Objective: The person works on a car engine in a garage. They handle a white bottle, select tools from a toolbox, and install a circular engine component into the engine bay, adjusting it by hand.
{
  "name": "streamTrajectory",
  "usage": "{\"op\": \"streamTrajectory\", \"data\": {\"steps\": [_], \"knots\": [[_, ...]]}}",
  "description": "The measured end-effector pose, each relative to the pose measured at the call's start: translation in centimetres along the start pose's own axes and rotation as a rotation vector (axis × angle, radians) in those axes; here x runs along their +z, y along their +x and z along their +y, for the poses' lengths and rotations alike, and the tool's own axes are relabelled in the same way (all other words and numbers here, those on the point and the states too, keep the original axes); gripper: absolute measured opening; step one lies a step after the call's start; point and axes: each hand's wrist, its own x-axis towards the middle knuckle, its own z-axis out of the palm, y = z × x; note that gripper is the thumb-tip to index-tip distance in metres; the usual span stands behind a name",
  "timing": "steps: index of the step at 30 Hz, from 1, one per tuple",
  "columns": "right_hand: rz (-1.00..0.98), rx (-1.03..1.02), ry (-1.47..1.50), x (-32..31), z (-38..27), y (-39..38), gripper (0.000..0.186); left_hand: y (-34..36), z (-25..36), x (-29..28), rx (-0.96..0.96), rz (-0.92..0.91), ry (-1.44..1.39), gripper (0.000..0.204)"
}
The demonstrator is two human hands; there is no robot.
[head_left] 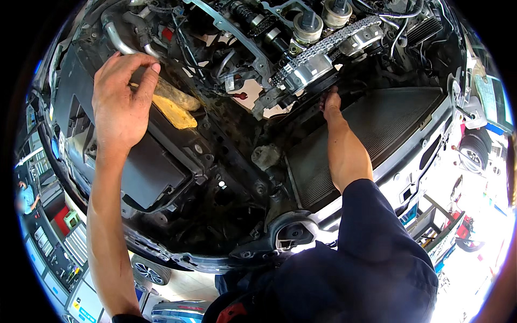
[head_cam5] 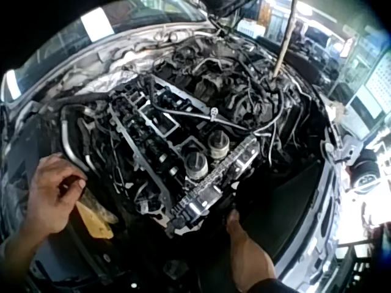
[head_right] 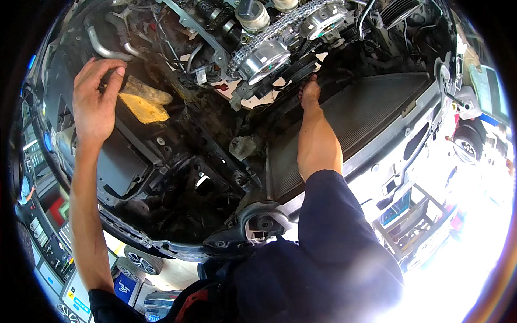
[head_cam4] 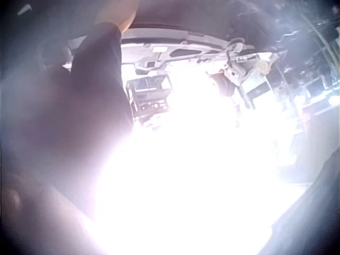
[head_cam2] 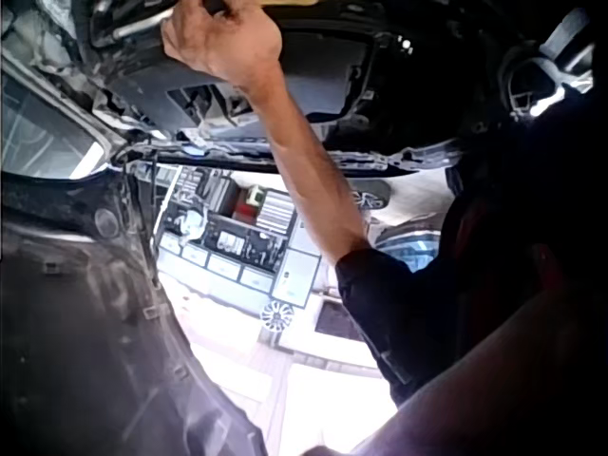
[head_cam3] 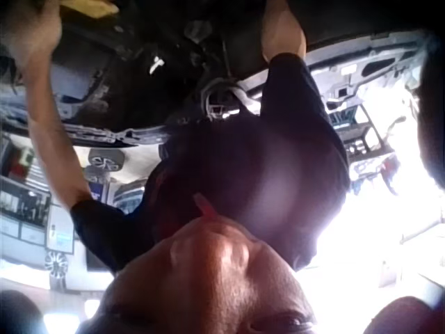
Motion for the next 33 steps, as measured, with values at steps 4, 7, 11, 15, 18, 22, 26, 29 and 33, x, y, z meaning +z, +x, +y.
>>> {"op": "streamTrajectory", "data": {"steps": [4,7,11,15,18,22,26,29,33], "knots": [[0.059,-0.049,0.05,1.2,0.0,-0.3,0.037,-0.1,-0.2,0.1,-0.011,0.009,-0.004,0.017],[0.04,0.012,-0.087,-0.2,-0.5,-1.0,0.037,-0.1,-0.2,0.2,0.0,0.023,0.012,0.018],[0.091,-0.009,0.139,1.2,-0.2,0.0,0.036,-0.2,-0.1,0.0,-0.041,0.023,0.02,0.018],[0.005,-0.008,-0.042,0.3,0.0,0.8,0.037,0.0,-0.3,0.1,0.0,0.011,0.015,0.018],[0.023,0.016,0.015,0.2,-0.1,-0.2,0.04,-0.4,-0.2,0.2,-0.042,-0.021,-0.015,0.018],[0.023,-0.005,-0.031,0.4,-0.2,-0.2,0.041,-0.1,-0.2,0.1,-0.007,0.002,0.008,0.018],[0.05,0.017,0.044,0.6,-0.6,0.3,0.044,-0.1,-0.3,-0.1,-0.059,-0.025,-0.014,0.019],[0.023,0.044,-0.037,0.5,-0.2,-0.2,0.038,-0.2,-0.2,0.1,-0.019,-0.022,0.036,0.021],[-0.037,0.011,0.092,0.3,-0.7,-0.3,0.042,-0.4,-0.2,0.3,-0.056,-0.012,0.006,0.021]]}}
